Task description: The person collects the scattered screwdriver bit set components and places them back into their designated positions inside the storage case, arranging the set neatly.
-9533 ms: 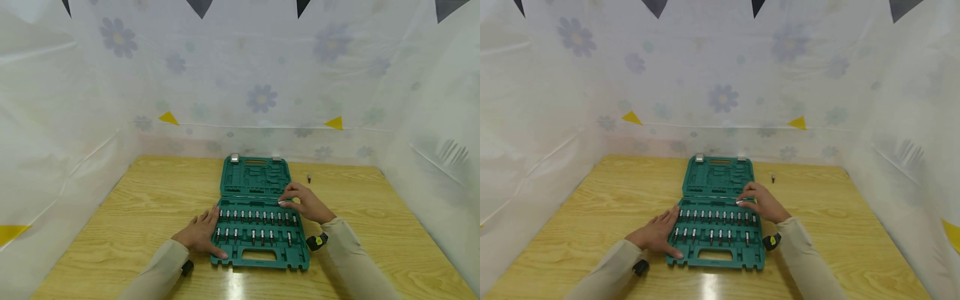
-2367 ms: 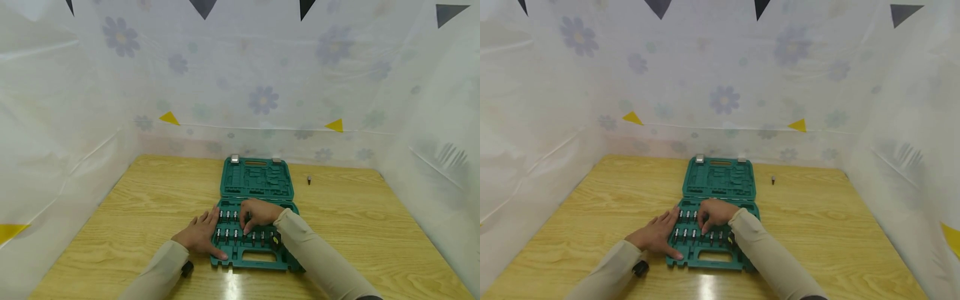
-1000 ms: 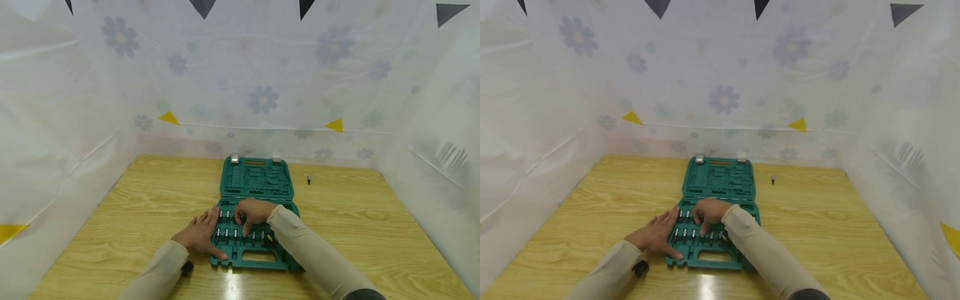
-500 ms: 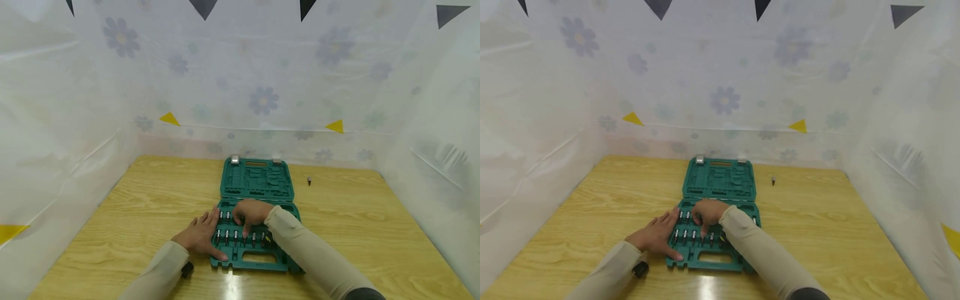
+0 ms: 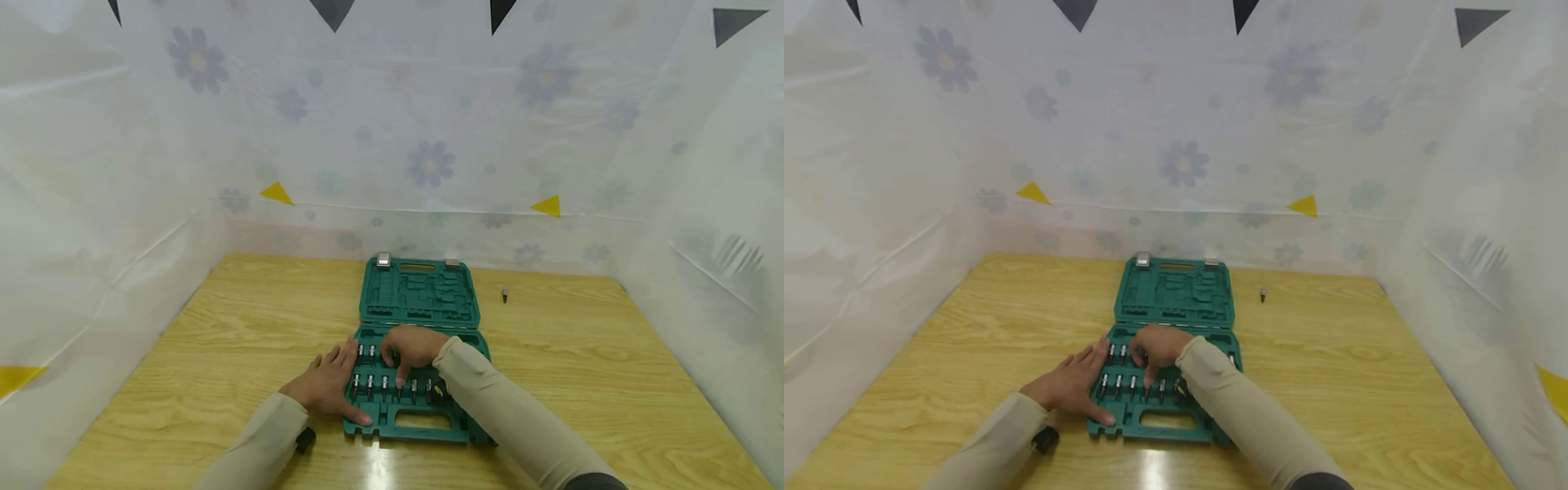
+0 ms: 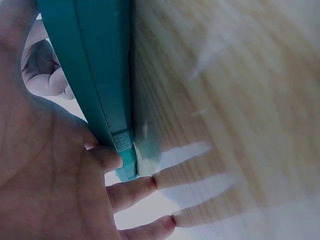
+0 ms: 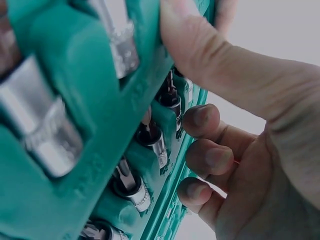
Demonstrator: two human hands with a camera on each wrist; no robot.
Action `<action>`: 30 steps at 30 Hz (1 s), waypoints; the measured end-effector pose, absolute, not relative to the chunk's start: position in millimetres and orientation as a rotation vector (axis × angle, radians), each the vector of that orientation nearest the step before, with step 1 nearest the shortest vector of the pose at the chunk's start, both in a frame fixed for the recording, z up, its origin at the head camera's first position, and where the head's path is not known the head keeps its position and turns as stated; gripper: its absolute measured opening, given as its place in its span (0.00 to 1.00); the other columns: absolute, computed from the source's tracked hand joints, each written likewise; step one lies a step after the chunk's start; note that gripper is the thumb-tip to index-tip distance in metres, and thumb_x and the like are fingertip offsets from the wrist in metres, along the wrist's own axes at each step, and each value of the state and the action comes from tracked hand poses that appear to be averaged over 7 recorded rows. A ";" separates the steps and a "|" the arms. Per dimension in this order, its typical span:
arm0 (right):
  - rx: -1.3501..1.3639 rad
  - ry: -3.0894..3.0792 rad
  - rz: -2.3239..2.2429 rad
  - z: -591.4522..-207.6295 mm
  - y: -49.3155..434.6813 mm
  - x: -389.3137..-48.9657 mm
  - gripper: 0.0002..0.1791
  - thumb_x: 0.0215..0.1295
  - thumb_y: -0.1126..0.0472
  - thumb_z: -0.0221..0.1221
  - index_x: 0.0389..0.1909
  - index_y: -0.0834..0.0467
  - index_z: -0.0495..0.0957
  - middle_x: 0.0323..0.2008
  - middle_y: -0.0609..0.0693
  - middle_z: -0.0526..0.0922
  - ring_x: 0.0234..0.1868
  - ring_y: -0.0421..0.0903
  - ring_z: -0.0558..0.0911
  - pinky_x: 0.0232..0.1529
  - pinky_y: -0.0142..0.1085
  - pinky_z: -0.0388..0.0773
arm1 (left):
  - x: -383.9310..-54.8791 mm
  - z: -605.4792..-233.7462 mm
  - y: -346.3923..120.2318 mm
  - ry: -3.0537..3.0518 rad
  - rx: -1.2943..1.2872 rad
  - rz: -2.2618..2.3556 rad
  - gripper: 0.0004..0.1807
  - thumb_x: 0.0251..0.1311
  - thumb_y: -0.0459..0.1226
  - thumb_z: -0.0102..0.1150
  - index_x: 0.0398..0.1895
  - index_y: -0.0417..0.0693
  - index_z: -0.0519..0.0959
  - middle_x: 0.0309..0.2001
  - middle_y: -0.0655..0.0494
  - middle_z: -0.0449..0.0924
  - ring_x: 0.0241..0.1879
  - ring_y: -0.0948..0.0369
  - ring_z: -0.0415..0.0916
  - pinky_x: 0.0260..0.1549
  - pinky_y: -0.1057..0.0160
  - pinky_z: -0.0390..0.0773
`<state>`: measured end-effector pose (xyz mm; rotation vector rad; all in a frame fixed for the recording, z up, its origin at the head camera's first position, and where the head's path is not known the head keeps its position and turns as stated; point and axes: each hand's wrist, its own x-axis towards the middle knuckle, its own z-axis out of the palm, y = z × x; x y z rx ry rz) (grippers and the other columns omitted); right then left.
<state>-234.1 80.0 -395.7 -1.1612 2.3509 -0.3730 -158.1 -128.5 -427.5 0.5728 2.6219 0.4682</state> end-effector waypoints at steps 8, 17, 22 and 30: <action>-1.161 2.347 -0.375 -397.3 80.6 -235.7 0.15 0.40 0.57 0.75 0.26 0.54 0.79 0.27 0.43 0.79 0.27 0.37 0.73 0.32 0.31 0.72 | -158.5 -427.4 -128.2 2.628 0.576 0.466 0.72 0.38 0.69 0.66 0.76 0.41 0.38 0.76 0.46 0.35 0.73 0.44 0.40 0.66 0.39 0.46; -1.181 2.353 -0.379 -399.5 82.1 -235.8 0.15 0.41 0.57 0.75 0.25 0.55 0.78 0.26 0.44 0.78 0.25 0.37 0.70 0.31 0.31 0.70 | -158.5 -428.2 -128.4 2.634 0.580 0.457 0.71 0.38 0.69 0.65 0.76 0.41 0.39 0.76 0.46 0.36 0.73 0.44 0.41 0.65 0.39 0.47; -1.169 2.353 -0.394 -399.2 83.0 -233.9 0.14 0.42 0.57 0.75 0.25 0.55 0.78 0.26 0.45 0.78 0.24 0.37 0.69 0.29 0.31 0.69 | -158.8 -429.2 -128.1 2.630 0.571 0.460 0.72 0.38 0.69 0.66 0.76 0.41 0.39 0.76 0.46 0.35 0.73 0.44 0.40 0.66 0.39 0.46; -1.181 2.364 -0.389 -398.2 84.5 -232.1 0.14 0.42 0.56 0.75 0.26 0.55 0.79 0.26 0.43 0.78 0.26 0.36 0.71 0.31 0.31 0.71 | -158.5 -428.0 -127.2 2.626 0.566 0.462 0.72 0.38 0.69 0.66 0.76 0.41 0.39 0.76 0.46 0.36 0.73 0.44 0.40 0.66 0.39 0.46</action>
